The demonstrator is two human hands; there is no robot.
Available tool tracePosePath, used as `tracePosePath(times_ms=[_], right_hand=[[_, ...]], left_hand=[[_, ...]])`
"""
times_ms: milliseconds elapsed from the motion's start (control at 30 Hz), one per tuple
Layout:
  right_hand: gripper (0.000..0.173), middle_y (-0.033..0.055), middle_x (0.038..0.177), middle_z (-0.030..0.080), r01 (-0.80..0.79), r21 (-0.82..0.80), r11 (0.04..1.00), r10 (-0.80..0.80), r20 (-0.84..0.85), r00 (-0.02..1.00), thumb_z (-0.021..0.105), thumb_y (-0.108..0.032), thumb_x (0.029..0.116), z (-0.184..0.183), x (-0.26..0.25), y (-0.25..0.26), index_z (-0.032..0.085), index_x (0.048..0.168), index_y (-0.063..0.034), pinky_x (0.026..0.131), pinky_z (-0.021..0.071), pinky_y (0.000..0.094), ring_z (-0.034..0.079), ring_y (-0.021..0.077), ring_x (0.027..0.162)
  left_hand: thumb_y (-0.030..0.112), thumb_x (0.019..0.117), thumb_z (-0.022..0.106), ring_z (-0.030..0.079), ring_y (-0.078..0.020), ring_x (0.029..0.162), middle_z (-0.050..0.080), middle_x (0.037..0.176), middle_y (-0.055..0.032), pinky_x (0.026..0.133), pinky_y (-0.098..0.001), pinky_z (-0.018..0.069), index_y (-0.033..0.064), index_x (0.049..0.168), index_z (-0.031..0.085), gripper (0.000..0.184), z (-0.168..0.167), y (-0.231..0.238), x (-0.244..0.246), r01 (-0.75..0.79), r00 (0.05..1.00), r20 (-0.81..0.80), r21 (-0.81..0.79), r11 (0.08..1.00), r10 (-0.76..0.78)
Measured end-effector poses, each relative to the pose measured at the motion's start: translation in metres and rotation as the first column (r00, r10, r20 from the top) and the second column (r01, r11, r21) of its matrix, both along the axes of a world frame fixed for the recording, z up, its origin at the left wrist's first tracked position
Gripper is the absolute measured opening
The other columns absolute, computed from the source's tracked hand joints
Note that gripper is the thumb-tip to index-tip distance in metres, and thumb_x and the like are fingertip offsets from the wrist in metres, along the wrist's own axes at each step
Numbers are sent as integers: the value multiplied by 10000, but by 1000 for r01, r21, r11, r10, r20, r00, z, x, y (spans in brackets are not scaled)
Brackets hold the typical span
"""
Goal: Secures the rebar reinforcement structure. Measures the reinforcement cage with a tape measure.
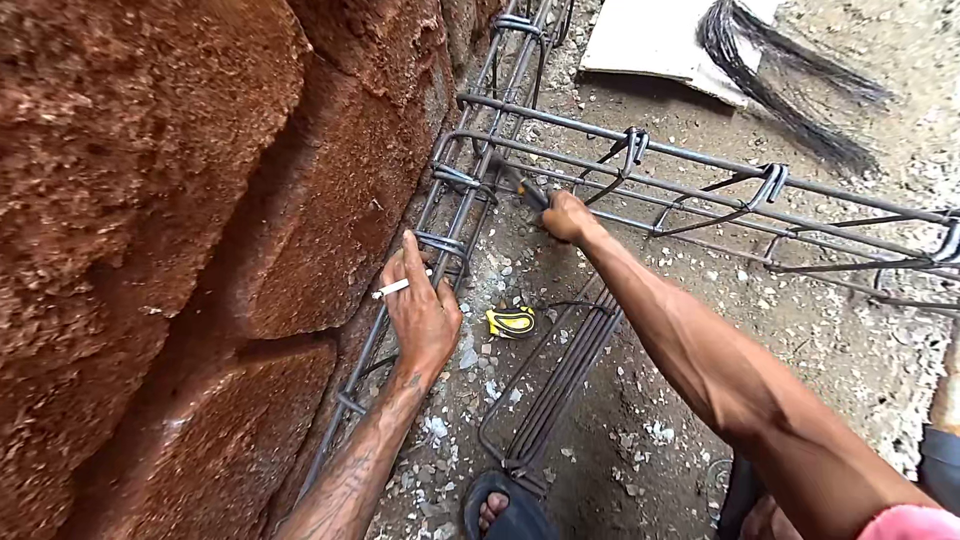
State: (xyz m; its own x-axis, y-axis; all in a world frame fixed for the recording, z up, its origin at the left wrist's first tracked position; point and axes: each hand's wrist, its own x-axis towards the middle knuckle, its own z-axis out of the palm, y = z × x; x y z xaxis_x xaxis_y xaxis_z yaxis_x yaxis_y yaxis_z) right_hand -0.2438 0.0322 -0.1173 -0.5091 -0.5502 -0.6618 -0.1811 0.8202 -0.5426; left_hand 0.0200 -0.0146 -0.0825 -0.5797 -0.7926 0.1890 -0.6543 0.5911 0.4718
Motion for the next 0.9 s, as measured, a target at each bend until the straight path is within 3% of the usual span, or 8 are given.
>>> tracePosePath(times_ms=[67,167,233,333,467,733,800,900], right_hand=[[281,134,869,643,140,-3,990,-140,-31,990,558,-177,1000,10,-6,-1,529,1237,-28,578,563,397,649,215,618],[334,183,913,681,-65,-103,993,62,-31,998,586,-229,1037,19,0,14,533,1287,-14,675,594,505,692,294,693],[313,148,867,682,-140,-76,987,141,7,990,614,-245,1028,11,4,16,552,1239,-23,636,581,458,674,257,654],[309,177,925,676,-24,31,999,23,11,1000,610,-190,986,5,12,-1,547,1232,-13,668,568,496,681,294,716],[362,158,910,671,-57,-37,998,58,53,997,605,-234,1022,1,21,11,513,1315,-42,625,582,456,672,265,663],[291,144,866,677,-87,-26,996,88,30,996,593,-225,1021,8,13,-1,560,1238,-34,624,567,444,663,249,652],[257,169,913,672,-28,45,999,28,-1,1000,588,-190,993,10,16,-5,575,1185,-20,659,568,476,677,276,706],[339,211,1027,671,-89,30,996,90,-33,995,585,-218,1019,15,31,1,519,1290,-24,741,584,539,710,337,824]], left_hand=[[81,934,553,498,-398,1321,558,1402,-211,1091,-552,395,4,1599,261,731,1,0,-3,2,1000,0,8,1000,-2],[78,933,550,496,-406,1320,566,1392,-213,1090,-556,391,-2,1593,276,719,1,-1,-4,-3,1000,7,-3,1000,3],[73,927,549,496,-407,1319,566,1392,-211,1083,-557,396,1,1597,267,730,0,3,-3,-12,1000,9,17,1000,12],[79,933,573,509,-392,1307,570,1386,-198,1080,-554,407,12,1601,252,744,3,0,-2,-13,1000,-1,26,1000,13],[70,930,575,506,-391,1305,553,1399,-213,1079,-545,406,11,1603,251,749,1,2,-2,-11,1000,7,24,1000,11],[74,932,569,502,-398,1315,562,1398,-205,1090,-553,394,13,1603,251,746,3,1,-2,-19,1000,4,31,999,19],[73,933,563,503,-404,1309,559,1397,-212,1082,-551,400,8,1602,253,739,2,1,-1,-9,1000,0,19,1000,9],[74,932,554,502,-396,1307,554,1393,-215,1079,-543,403,1,1599,257,733,2,1,-2,-5,1000,-5,21,1000,5]])
